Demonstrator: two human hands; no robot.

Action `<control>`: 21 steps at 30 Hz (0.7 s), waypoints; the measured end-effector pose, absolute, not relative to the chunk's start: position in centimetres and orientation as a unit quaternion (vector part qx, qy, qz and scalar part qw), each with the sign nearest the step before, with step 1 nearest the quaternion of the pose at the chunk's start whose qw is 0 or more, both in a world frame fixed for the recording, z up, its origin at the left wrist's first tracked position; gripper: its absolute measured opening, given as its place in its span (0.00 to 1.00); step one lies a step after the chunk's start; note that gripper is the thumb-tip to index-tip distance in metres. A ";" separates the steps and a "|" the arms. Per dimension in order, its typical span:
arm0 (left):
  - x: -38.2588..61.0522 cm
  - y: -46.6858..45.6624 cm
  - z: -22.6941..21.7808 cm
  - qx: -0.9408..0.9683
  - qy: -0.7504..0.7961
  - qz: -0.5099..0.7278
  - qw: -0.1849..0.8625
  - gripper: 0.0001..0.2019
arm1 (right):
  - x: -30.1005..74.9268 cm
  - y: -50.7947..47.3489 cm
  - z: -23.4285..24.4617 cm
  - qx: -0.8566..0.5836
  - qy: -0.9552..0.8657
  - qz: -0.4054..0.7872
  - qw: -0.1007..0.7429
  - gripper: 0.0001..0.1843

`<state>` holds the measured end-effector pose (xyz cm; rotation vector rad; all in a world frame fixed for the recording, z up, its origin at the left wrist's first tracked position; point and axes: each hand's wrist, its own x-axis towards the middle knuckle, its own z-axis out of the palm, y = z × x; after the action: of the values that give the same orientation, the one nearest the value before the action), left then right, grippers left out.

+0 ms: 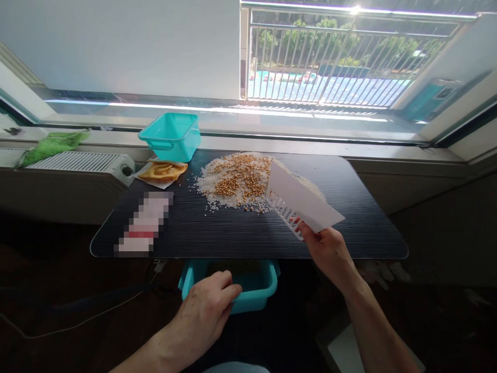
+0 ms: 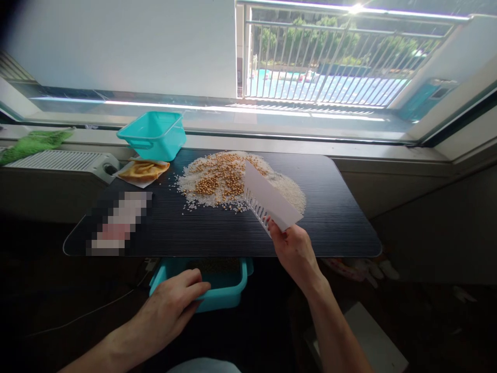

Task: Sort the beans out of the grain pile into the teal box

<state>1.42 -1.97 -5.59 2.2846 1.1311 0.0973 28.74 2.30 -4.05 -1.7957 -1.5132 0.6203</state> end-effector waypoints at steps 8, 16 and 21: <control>1.4 -1.9 -5.6 0.859 0.420 0.032 0.289 0.12 | 28.7 1.5 -4.2 -0.661 -0.627 0.236 0.338 0.18; 1.2 -1.7 -5.1 0.859 0.417 0.040 0.295 0.11 | 28.6 0.6 -3.3 -0.630 -0.655 0.226 0.350 0.16; 0.9 -1.5 -4.8 0.864 0.414 0.037 0.286 0.11 | 27.3 1.7 -3.4 -0.588 -0.688 0.252 0.343 0.16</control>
<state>0.92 -1.47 -4.76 2.3087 1.1057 0.0985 27.26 1.74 -3.41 -1.5290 -1.7872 0.6540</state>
